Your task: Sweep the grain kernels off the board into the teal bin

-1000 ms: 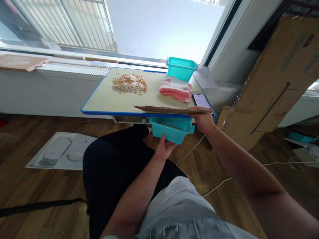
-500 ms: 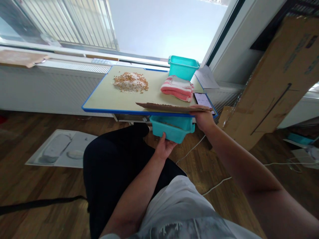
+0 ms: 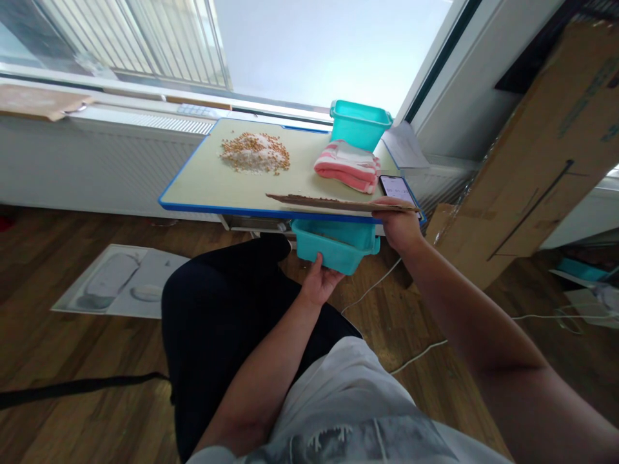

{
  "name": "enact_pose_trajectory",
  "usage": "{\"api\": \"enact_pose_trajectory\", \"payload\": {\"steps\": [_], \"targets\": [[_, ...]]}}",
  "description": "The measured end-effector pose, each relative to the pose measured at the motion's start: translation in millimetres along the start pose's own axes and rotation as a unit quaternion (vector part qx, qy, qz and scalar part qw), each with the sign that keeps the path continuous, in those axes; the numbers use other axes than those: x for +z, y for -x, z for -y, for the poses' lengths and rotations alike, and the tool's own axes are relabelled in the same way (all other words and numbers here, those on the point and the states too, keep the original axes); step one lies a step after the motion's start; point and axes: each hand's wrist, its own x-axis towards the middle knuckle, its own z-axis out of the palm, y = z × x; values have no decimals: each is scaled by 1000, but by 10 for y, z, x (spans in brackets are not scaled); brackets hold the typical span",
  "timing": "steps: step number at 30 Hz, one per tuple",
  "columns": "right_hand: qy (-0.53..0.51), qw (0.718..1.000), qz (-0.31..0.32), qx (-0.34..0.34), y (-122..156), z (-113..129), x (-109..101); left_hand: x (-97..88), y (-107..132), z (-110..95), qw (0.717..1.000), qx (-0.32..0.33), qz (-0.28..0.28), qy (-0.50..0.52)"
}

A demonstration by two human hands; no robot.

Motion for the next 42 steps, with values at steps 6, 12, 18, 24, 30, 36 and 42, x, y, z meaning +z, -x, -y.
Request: {"api": "enact_pose_trajectory", "payload": {"steps": [6,12,18,24,30,36,42], "targets": [[14,1000,1,17,8,-103,-41,3,1,-5,1000,0,-3,3],[-19,1000,6,-1,68,24,-39,-9,-3,-11,1000,4,2,0],[-58,998,-23,25,7,-24,-31,-1,-1,-15,1000,5,5,-1],[-37,999,-14,32,61,-30,-33,20,13,-2,1000,5,-7,6],[-43,999,-25,20,4,-8,-36,20,27,-4,1000,8,-4,2],[-61,997,-21,33,-6,-62,-47,30,24,-2,1000,8,-7,2],[-41,999,-17,28,66,-10,-32,60,48,-15,1000,2,-17,2]]}}
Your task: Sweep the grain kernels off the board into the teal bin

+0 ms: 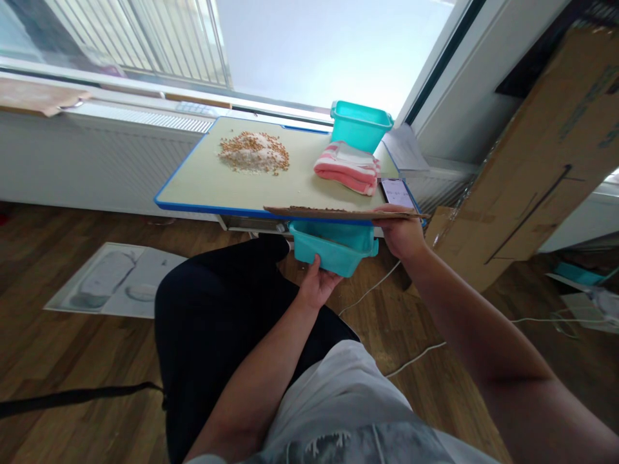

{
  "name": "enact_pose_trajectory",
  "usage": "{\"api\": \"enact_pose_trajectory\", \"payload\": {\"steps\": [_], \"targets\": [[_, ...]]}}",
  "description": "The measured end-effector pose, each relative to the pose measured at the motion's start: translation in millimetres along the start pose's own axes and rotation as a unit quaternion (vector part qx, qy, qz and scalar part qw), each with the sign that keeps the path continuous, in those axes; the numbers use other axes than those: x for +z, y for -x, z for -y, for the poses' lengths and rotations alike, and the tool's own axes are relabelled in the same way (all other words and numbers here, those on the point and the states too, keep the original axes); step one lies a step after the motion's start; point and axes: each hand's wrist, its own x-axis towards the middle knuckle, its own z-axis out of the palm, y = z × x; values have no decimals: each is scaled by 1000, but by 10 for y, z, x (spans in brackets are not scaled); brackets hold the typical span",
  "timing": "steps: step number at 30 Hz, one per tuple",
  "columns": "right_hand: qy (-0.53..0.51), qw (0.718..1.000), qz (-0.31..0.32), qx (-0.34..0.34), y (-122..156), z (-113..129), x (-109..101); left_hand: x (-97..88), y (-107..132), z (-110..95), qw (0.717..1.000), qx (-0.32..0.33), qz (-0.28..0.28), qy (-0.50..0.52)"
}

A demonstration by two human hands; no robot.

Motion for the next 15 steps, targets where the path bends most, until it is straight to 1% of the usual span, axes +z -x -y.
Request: {"api": "enact_pose_trajectory", "payload": {"steps": [5,9,13,15], "targets": [[-1,1000,-2,-27,-70,9,-18,0,6,-4,1000,-1,0,-1],[4,1000,-27,-5,-69,-17,-17,-13,-5,7,1000,0,6,1],[33,999,-7,-7,19,8,10,-17,-10,13,1000,3,6,0],[25,1000,-5,-7,46,31,24,-13,-6,10,1000,1,6,-1]]}}
